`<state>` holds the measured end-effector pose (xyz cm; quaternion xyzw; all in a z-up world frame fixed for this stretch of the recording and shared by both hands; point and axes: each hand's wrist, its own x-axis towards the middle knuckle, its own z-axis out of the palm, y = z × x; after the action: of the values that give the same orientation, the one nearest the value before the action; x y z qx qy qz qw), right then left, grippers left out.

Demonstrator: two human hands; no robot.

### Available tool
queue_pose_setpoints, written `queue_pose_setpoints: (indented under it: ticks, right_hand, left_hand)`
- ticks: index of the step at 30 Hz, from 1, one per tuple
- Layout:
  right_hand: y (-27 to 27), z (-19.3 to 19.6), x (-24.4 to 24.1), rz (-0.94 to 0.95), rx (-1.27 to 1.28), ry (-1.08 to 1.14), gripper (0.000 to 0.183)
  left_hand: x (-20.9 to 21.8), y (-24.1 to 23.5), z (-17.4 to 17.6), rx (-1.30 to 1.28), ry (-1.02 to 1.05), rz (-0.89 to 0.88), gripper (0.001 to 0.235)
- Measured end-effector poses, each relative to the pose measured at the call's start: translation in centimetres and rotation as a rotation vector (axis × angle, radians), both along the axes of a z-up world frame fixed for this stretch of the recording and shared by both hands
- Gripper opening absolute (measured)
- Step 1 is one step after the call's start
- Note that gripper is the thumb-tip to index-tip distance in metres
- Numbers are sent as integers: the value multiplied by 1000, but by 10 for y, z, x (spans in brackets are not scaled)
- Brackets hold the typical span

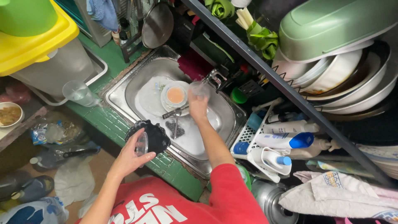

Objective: The person is washing dishes in a sink using a sponge and soap, then rinsing them and placing them in a rack.

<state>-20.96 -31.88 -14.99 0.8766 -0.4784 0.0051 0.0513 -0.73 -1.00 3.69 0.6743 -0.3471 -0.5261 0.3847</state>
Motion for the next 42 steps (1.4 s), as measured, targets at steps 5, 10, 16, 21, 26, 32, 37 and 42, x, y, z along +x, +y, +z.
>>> queue_pose_setpoints:
  ticks: [5,10,16,21,26,32,37,42]
  right_hand:
    - [-1,-14,-10,19,-25,-24,59]
    - [23,18,-2,151,-72,-93,62]
    - [-22,-49,0,-2,111,-248,48]
    - [-91,-104,5,-411,613,-1358,28]
    - [-51,-23,30,-526,862,-1546,25]
    - [-27,-23,0,-59,51,-90,18]
    - [-13,-46,-3,166,-185,-70,33]
    - [-11,-27,-1,-14,-92,6,34]
  left_hand:
    - [1,0,0,-15,19,3,108]
    - [-1,1,0,-18,16,7,108]
    - [-2,-1,2,-21,23,7,107]
    - [-4,-2,-2,-6,35,-23,108]
    - [-1,-1,-4,15,37,-7,109]
    - [-1,6,6,-1,41,50,108]
    - [0,6,-1,-1,25,44,107]
    - [-1,7,-8,-21,12,17,106]
